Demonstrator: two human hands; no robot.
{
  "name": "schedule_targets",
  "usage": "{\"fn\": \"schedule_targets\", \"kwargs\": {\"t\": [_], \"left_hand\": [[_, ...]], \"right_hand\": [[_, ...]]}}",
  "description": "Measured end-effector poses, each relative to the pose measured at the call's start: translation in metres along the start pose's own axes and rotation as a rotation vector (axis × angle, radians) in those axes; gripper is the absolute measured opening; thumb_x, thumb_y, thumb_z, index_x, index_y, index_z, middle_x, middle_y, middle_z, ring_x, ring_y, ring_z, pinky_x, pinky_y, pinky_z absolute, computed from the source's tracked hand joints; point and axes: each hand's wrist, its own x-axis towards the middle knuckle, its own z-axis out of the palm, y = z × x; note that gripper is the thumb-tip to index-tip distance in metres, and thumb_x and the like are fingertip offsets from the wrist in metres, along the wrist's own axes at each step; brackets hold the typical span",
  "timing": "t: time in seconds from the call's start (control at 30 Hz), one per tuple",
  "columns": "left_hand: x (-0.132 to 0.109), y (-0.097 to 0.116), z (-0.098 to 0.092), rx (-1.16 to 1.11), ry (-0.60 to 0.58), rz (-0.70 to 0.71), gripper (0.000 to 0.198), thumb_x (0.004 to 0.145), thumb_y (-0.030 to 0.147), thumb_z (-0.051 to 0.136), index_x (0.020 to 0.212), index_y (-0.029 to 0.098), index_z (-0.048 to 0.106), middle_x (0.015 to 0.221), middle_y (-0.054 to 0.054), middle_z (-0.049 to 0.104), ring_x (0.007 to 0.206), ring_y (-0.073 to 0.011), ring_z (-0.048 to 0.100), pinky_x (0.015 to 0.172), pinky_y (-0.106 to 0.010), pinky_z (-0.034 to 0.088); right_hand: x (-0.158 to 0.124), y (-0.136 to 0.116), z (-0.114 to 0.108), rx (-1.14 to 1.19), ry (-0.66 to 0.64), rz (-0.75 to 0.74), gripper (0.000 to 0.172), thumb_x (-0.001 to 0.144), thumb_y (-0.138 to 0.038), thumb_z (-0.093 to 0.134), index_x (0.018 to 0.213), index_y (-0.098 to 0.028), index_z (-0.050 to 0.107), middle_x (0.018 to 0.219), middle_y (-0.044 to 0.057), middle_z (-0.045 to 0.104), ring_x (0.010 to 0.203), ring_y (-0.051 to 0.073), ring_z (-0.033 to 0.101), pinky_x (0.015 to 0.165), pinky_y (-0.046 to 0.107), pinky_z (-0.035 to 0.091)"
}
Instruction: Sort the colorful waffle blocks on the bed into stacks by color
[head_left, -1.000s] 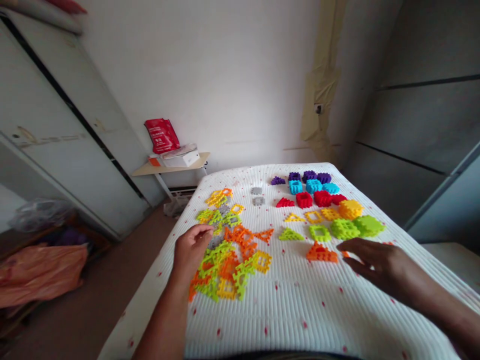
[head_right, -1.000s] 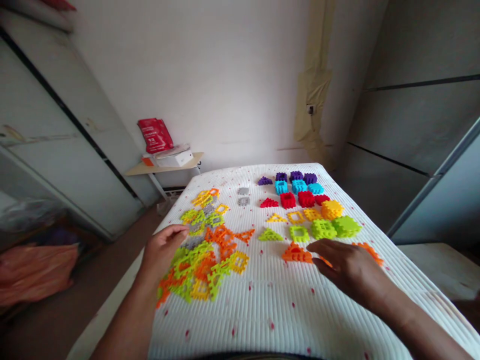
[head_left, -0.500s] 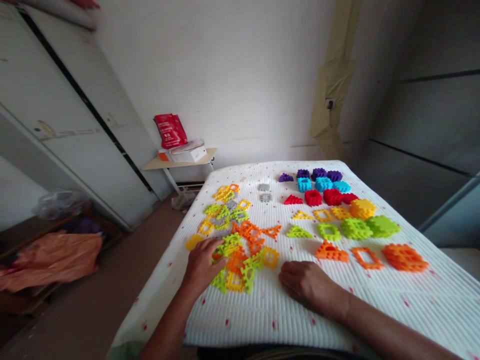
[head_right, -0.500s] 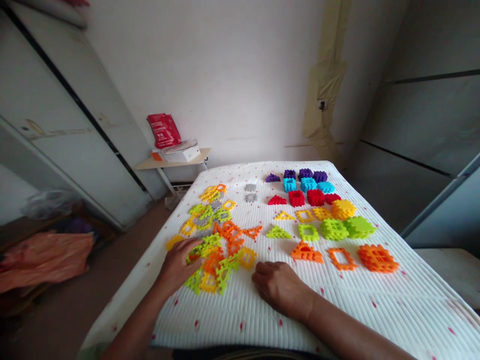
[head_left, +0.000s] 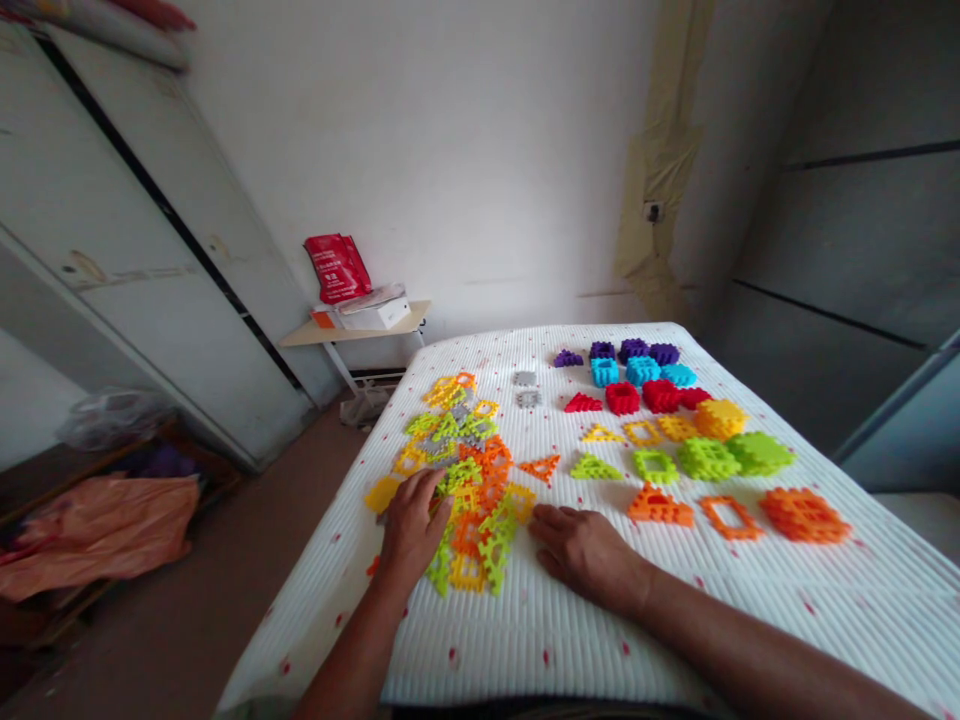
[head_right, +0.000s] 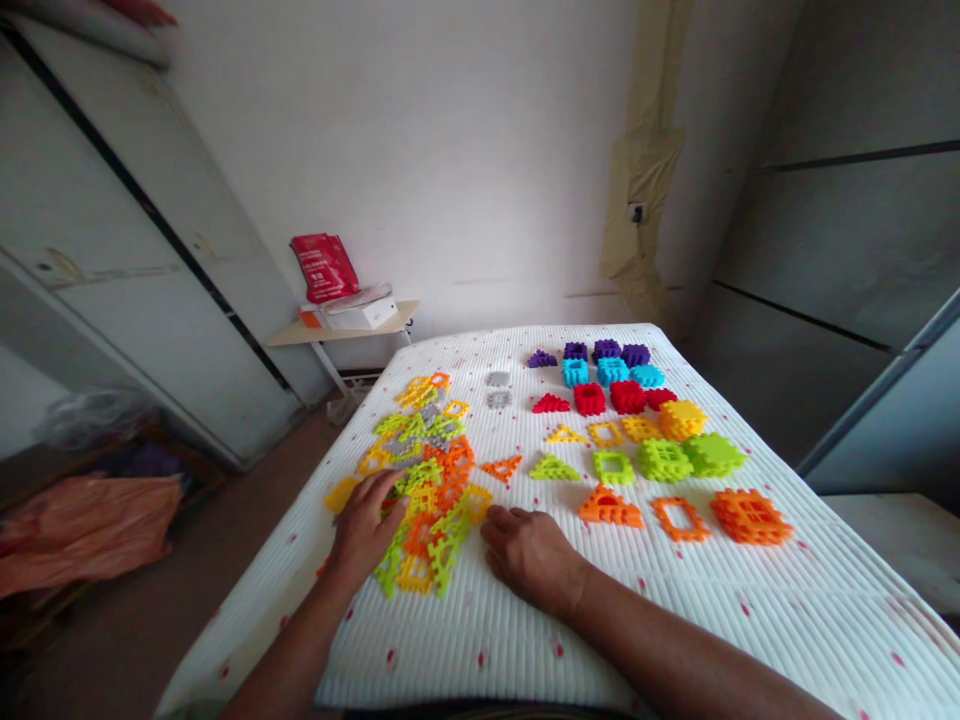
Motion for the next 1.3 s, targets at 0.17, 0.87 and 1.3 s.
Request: {"fn": "schedule_targets", "kwargs": {"t": [0.17, 0.87, 1.3], "left_hand": [[-0.004, 0.004, -0.01, -0.024, 0.165, 0.012, 0.034, 0.084, 0.03, 0.044, 0.112, 0.018, 0.06, 0.116, -0.01, 0.06, 0.112, -0.0231, 0.053, 0.098, -0.038, 0.042], [-0.016, -0.047, -0.028, -0.388, 0.117, -0.56, 0.041, 0.082, 0.044, 0.052, 0.118, 0.025, 0.055, 0.123, -0.007, 0.057, 0.12, -0.0253, 0.048, 0.103, -0.041, 0.037], [-0.012, -0.046, -0.027, -0.464, 0.246, -0.556, 0.037, 0.085, 0.043, 0.049, 0.114, 0.021, 0.056, 0.117, -0.008, 0.059, 0.109, -0.023, 0.054, 0.094, -0.038, 0.044]], "right_hand": [[0.001, 0.002, -0.002, -0.027, -0.018, 0.188, 0.034, 0.087, -0.021, 0.045, 0.118, -0.012, 0.056, 0.135, 0.019, 0.047, 0.098, 0.026, 0.064, 0.082, 0.037, 0.053], [0.054, 0.005, 0.006, -0.024, -0.07, 0.28, 0.041, 0.087, -0.033, 0.045, 0.126, -0.019, 0.048, 0.138, 0.011, 0.046, 0.083, 0.023, 0.068, 0.068, 0.033, 0.055], [0.026, 0.013, 0.017, 0.098, 0.098, 0.021, 0.028, 0.086, -0.026, 0.048, 0.109, -0.014, 0.059, 0.124, 0.013, 0.058, 0.108, 0.022, 0.058, 0.091, 0.034, 0.048]]}}
